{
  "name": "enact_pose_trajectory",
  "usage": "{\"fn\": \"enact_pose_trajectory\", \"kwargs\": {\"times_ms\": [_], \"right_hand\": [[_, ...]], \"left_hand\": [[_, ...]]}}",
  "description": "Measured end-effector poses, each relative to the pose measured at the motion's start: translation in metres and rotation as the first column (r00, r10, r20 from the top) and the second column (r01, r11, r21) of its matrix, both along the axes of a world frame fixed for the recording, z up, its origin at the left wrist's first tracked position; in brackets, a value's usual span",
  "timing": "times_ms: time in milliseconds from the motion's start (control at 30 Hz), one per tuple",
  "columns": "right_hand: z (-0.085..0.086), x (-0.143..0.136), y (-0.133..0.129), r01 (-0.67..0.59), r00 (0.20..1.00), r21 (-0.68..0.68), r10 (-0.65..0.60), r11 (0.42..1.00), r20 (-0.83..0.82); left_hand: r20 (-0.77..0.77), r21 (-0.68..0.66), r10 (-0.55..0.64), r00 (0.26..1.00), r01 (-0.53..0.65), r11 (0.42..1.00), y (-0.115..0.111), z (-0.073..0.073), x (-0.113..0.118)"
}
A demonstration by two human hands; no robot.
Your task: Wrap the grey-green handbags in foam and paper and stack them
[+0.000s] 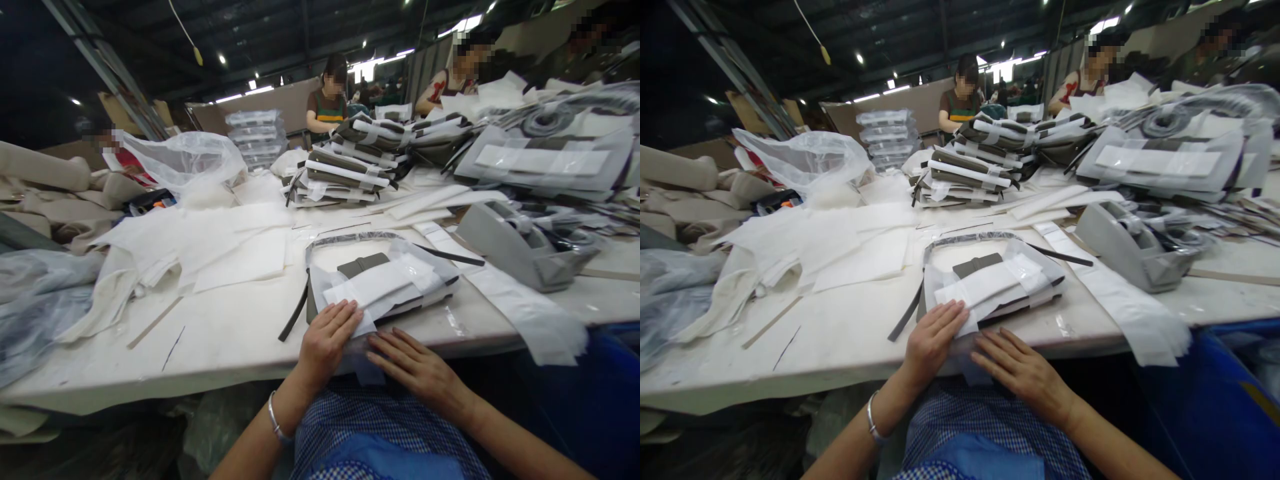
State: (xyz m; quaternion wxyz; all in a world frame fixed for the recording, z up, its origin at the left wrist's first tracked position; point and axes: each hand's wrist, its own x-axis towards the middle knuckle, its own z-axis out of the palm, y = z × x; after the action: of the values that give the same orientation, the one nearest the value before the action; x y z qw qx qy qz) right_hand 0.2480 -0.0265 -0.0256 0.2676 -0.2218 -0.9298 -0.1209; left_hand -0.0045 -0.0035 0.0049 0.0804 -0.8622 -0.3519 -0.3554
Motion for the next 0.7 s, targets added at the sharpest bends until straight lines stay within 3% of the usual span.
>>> {"fn": "enact_pose_trajectory", "kwargs": {"times_ms": [133, 267, 500, 700], "right_hand": [[-0.007, -0.02, 0.004, -0.049, 0.99, 0.041, 0.054, 0.998, -0.127], [-0.003, -0.033, 0.007, -0.139, 0.95, -0.032, 0.124, 0.99, -0.288], [0.015, -0.033, -0.007, -0.105, 0.927, -0.152, 0.041, 0.983, -0.373], [0.041, -0.031, -0.001, -0.107, 0.938, -0.08, 0.074, 0.991, -0.339]], "left_hand": [[-0.026, 0.029, 0.005, 1.0, -0.005, 1.0, 0.001, -0.002, -0.001], [-0.04, 0.045, 0.007, 0.999, -0.005, 0.999, 0.001, -0.001, -0.003], [-0.028, 0.025, 0.026, 0.999, -0.025, 0.999, 0.0, -0.001, 0.001], [-0.06, 0.012, 0.037, 0.998, -0.037, 0.999, -0.003, 0.001, -0.001]]}}
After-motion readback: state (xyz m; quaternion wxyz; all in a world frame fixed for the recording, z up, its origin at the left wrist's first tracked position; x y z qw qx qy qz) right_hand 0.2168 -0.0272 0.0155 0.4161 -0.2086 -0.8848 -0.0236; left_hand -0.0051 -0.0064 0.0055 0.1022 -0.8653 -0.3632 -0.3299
